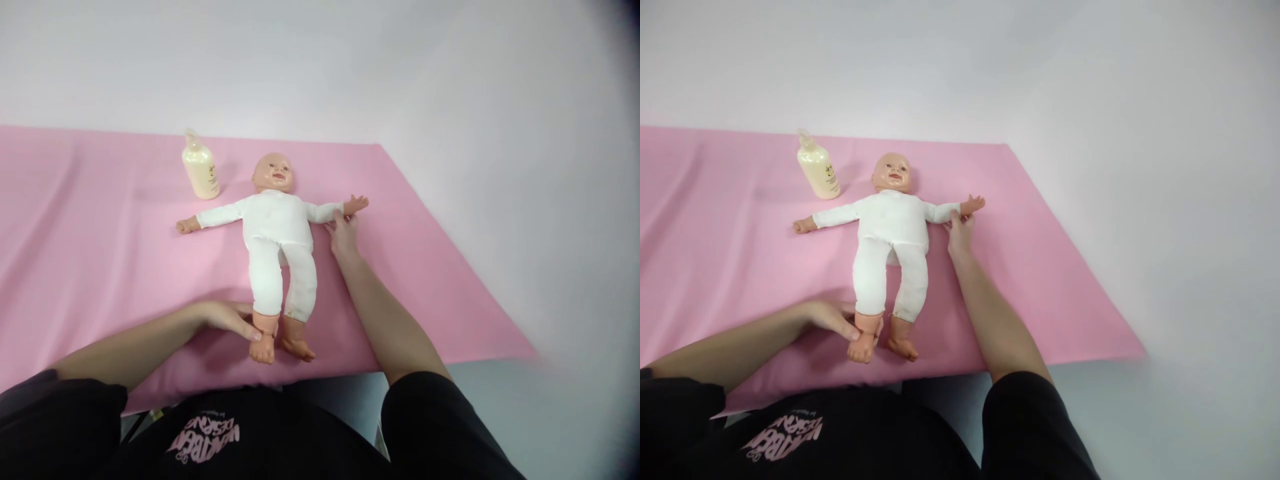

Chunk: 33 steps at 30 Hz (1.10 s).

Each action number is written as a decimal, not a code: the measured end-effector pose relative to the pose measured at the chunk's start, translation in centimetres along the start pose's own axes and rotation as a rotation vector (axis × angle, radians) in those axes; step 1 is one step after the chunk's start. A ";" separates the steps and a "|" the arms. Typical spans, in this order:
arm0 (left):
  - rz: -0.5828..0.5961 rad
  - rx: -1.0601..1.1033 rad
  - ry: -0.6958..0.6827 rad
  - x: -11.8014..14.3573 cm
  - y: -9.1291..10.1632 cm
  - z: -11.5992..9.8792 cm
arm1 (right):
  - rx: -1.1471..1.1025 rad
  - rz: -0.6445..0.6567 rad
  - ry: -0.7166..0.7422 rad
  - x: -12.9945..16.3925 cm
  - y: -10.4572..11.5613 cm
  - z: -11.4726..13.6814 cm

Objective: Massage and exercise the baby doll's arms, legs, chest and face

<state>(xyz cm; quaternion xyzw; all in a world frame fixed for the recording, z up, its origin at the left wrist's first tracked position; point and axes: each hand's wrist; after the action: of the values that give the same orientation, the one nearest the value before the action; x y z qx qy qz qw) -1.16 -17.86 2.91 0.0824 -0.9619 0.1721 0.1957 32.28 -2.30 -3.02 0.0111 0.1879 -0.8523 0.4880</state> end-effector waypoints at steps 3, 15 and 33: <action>0.054 0.096 -0.038 -0.1 -0.4 -0.2 | 0.021 0.011 0.035 0.4 -0.2 0.5; -0.185 0.651 -0.403 -1.3 -0.2 -0.8 | 0.414 0.464 0.722 3.7 -1.7 2.5; -0.241 0.567 -0.345 -1.9 -0.3 0.0 | 0.461 0.582 0.713 5.1 -2.4 4.3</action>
<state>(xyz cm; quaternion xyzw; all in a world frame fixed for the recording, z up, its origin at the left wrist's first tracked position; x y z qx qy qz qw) 0.59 -17.92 2.27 0.2742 -0.8782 0.3915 0.0185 28.33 -6.84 0.70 0.4600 0.1390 -0.6438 0.5955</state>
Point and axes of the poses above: each hand's wrist, its own x-axis away from the middle knuckle, its own y-axis out of the back of the hand, z = x × y, and after that the axes turned 10 degrees about y, right-handed
